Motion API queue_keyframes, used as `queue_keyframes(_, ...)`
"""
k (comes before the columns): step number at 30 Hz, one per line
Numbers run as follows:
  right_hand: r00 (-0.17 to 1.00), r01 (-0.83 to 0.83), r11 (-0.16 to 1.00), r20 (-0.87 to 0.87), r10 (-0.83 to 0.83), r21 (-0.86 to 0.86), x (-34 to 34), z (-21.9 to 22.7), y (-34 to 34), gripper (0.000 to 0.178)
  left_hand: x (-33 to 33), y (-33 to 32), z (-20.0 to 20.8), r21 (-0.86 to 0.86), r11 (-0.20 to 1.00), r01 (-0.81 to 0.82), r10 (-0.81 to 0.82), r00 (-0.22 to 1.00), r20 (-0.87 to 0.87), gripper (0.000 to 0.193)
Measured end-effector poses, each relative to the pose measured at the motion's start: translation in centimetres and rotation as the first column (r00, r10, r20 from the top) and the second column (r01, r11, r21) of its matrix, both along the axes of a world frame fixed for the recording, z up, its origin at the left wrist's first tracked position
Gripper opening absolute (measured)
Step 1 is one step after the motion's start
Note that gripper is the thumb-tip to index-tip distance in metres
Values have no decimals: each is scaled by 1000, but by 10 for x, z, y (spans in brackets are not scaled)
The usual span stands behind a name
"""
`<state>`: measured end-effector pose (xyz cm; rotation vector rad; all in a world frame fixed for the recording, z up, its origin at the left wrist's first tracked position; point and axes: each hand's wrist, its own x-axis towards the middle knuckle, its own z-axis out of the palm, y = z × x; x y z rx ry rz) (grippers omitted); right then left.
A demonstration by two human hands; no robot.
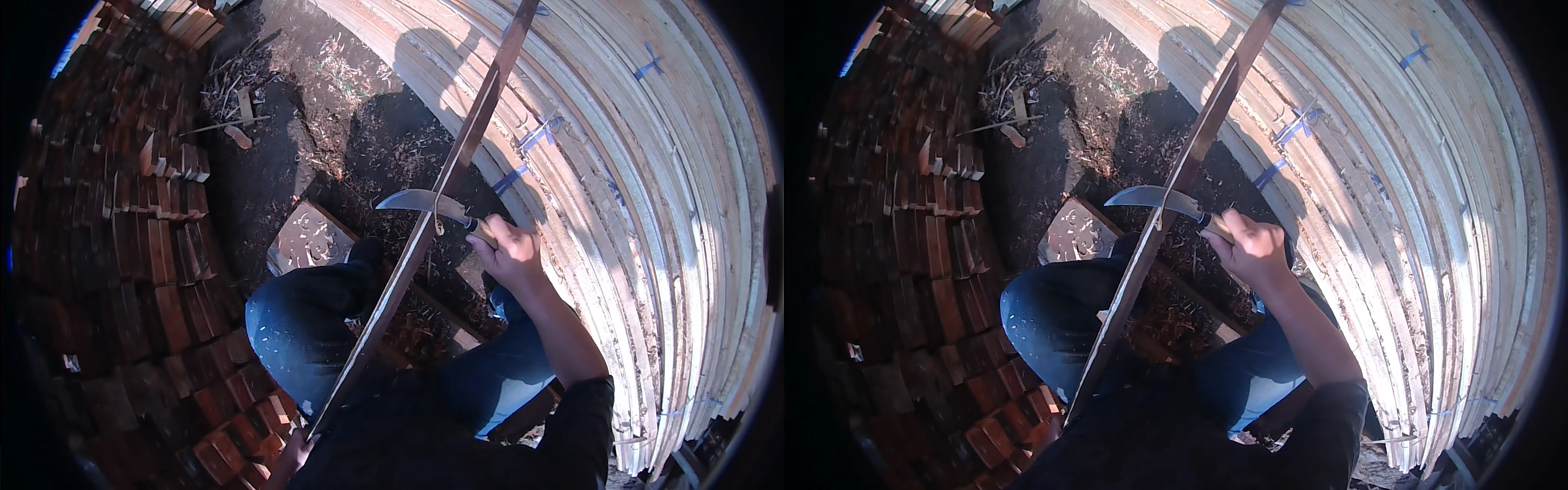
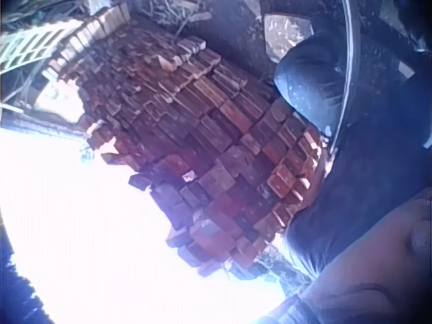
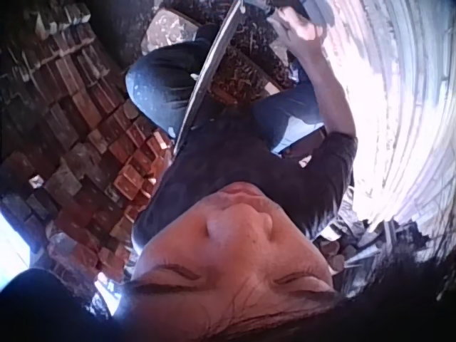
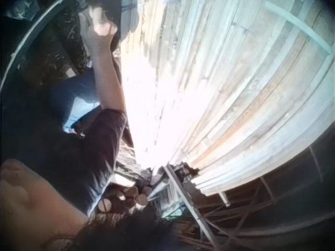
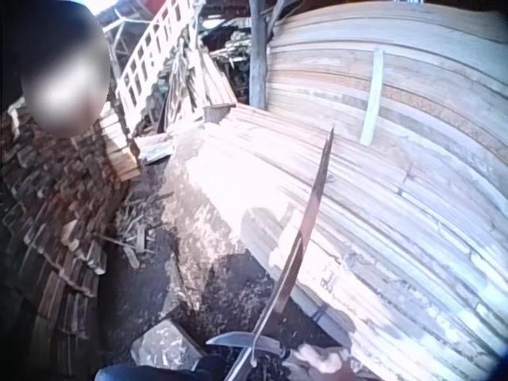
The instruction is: The person sits on the ground and uses a curved knife to shave thin strips from a long wooden plank held between their legs. They repeatedly scrape the blade along the wood's surface to remove shavings.
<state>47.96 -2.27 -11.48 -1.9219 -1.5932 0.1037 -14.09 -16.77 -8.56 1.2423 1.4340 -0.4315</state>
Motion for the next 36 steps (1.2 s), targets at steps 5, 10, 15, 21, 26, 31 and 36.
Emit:
queue_keyframes(5,912,-385,923,150,382,-15,-29,6,-12,37,46,26,30,67,998,6,-15,991,136,28)
queue_keyframes(10,993,-36,996,107,44,-79,25,7,11,33,7,2,3,24,996,83,-83,997,4,30)
queue_keyframes(15,989,-144,990,45,143,9,-5,4,4,27,13,10,8,54,996,71,-78,987,141,37)
queue_keyframes(21,880,-380,924,-291,375,43,-27,1,9,28,-18,-5,-12,62,976,209,-209,978,-20,35)
queue_keyframes(26,873,-458,888,-176,455,25,-30,-2,7,26,-30,-16,-20,77,990,116,-120,991,56,25)
queue_keyframes(31,870,-483,871,57,489,-93,-26,9,-3,26,-24,-10,-15,23,984,179,-179,983,-30,27)
queue_keyframes(36,1000,-12,998,-11,12,-66,5,0,15,27,-17,-2,-13,49,990,135,-140,984,113,38)
